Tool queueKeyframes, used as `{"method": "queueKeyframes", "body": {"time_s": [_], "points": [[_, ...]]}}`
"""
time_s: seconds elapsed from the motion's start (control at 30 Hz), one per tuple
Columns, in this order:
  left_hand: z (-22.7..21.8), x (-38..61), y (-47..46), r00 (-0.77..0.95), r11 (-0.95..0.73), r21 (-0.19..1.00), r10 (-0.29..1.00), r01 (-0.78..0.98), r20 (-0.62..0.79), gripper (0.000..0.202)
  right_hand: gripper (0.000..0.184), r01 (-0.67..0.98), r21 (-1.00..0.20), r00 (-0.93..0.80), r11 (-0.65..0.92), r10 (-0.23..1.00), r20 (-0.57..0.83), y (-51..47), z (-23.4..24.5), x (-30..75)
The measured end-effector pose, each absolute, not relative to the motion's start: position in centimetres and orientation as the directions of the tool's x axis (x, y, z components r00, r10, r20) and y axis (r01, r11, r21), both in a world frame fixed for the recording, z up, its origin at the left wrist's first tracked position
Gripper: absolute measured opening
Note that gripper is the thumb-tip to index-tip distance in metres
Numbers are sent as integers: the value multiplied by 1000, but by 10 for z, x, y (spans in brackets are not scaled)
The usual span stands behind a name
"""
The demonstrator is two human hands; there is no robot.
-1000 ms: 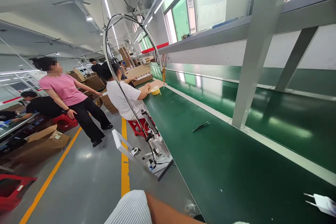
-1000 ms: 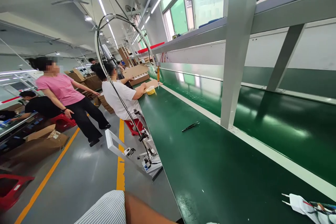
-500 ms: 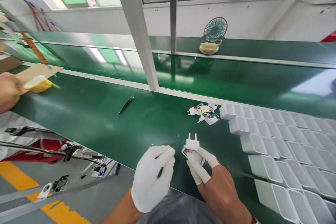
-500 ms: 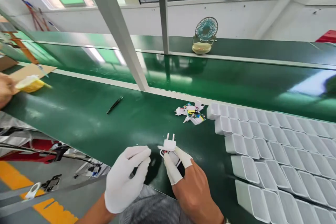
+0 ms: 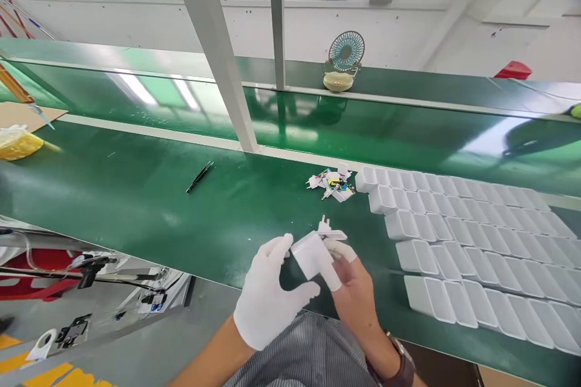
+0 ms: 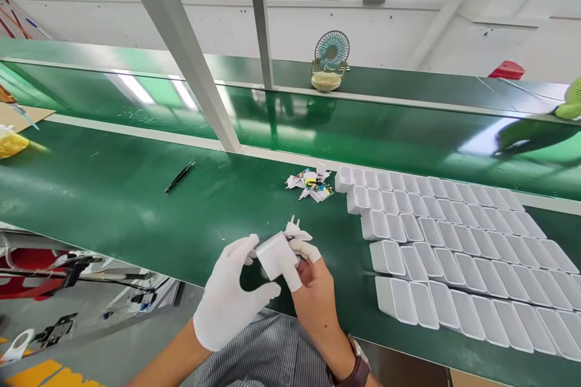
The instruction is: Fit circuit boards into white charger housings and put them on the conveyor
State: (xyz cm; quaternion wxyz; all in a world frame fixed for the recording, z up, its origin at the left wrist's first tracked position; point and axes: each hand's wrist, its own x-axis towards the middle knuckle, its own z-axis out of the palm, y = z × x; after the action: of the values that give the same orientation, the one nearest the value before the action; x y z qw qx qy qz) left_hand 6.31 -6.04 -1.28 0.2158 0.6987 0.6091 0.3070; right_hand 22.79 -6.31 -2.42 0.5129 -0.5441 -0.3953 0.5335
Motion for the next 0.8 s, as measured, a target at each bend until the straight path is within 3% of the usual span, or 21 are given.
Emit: {"method": "queueKeyframes", "body": {"time_s": [0.1,0.23,0.47,0.8], "points": [[-11,71,-64,59,-174,708,981,685,184,78,40,-509,-787,-47,-349,924,-380,-68,-13,215],[1,76,-60,67,-196,722,977,663,203,73,37,-678,-607,-127,-415,879,-460,-73,-11,204],[23,78,-58,128,-148,711,988,687,82,55,39,-716,-566,-151,-408,882,-445,-73,-9,202],[19,75,-62,184,-224,737,973,638,137,56,43,-679,-566,-249,-467,873,-420,-68,-8,208]]}}
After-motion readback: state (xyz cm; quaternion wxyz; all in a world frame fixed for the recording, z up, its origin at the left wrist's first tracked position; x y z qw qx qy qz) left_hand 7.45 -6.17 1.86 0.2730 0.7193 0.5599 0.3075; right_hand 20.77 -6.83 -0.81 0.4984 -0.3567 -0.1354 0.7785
